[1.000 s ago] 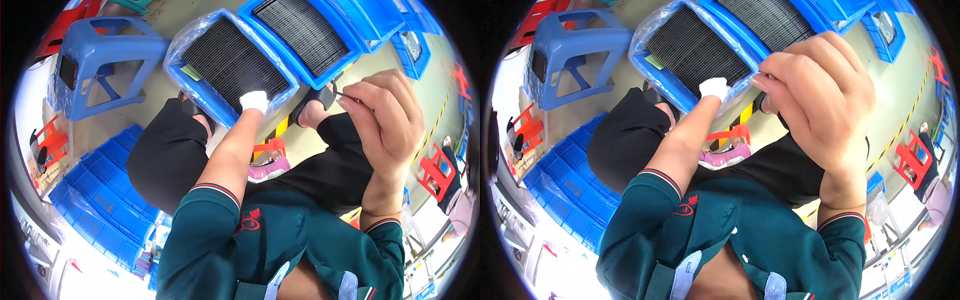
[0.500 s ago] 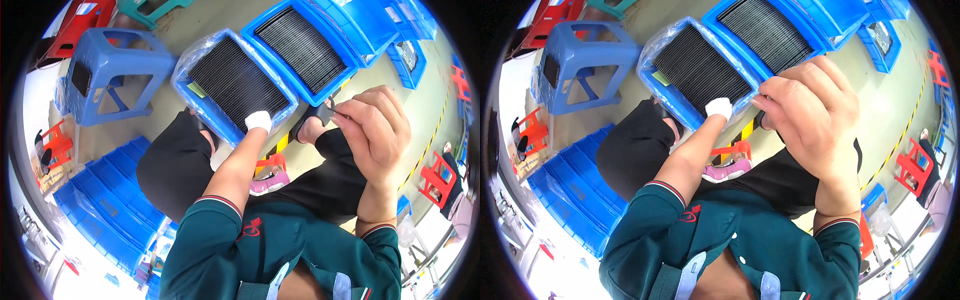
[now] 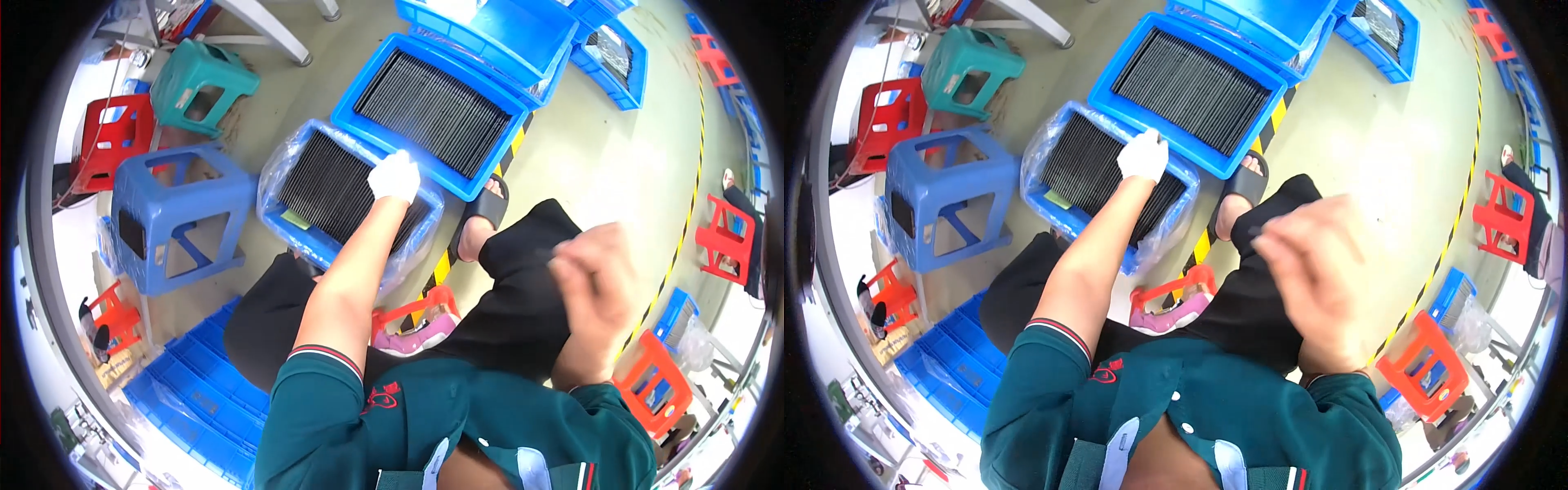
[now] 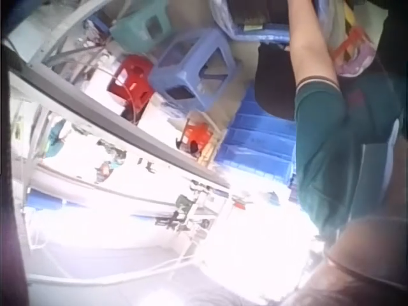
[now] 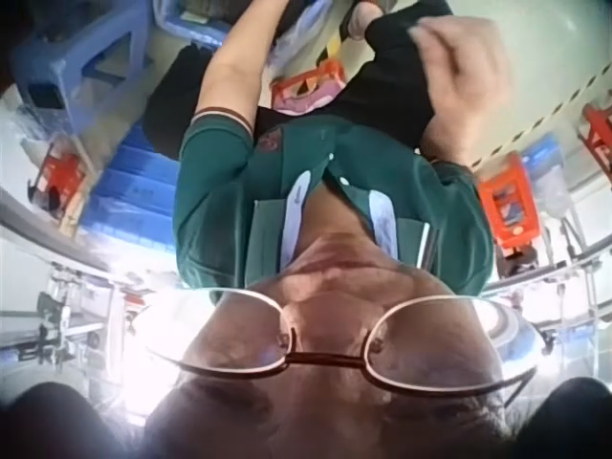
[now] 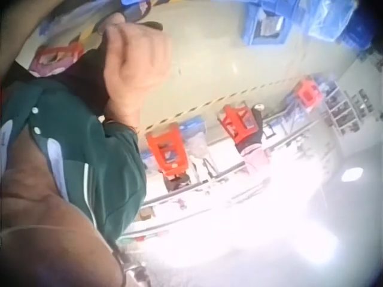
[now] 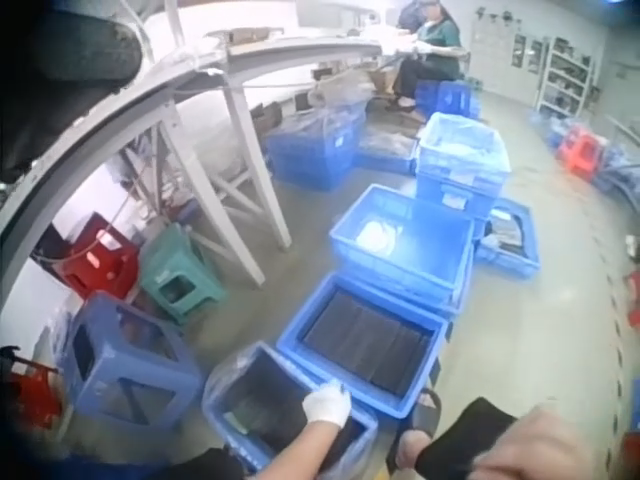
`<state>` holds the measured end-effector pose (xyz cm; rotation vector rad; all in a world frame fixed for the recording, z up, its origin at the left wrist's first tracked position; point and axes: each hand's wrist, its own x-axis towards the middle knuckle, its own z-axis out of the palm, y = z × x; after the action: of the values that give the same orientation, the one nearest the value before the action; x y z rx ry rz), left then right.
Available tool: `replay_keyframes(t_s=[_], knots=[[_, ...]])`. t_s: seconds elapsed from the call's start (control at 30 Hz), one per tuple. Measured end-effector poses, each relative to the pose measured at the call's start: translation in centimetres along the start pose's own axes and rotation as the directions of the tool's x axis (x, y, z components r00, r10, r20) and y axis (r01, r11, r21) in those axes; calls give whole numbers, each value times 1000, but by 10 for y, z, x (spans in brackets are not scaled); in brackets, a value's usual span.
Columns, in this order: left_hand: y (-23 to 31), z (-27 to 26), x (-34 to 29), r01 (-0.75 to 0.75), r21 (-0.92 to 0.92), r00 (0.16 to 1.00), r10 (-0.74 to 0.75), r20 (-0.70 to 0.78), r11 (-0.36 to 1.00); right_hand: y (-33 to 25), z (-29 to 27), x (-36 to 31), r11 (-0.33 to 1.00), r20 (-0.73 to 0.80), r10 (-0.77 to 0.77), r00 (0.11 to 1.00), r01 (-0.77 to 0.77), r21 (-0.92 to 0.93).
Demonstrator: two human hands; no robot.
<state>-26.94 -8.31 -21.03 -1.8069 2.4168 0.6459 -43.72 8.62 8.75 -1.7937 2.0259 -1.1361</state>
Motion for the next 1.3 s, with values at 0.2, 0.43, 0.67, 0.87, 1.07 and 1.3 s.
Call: replay_keyframes(t_s=[0.2, 0.43, 0.67, 0.87, 1.07, 1.3], knots=[[75, 32, 70, -58, 108, 998, 54, 37, 992, 23, 6, 3, 993, 346, -121, 930, 110, 52], [123, 94, 138, 44, 433, 973, -136, 184, 900, 49, -4, 8, 997, 339, -42, 940, 17, 77], [93, 135, 179, -21, 557, 998, -13, 57, 830, 58, -9, 19, 990, 365, -32, 930, -22, 142], [98, 105, 189, -33, 352, 991, -14, 130, 936, 59, -9, 21, 982, 370, 30, 928, -97, 164], [101, 86, 183, -5, 231, 977, -44, 206, 973, 55, -7, 21, 979, 377, 7, 926, -83, 187], [100, 73, 185, 93, -53, 901, -62, 429, 994, 49, -6, 16, 985, 355, -24, 934, -38, 166]])
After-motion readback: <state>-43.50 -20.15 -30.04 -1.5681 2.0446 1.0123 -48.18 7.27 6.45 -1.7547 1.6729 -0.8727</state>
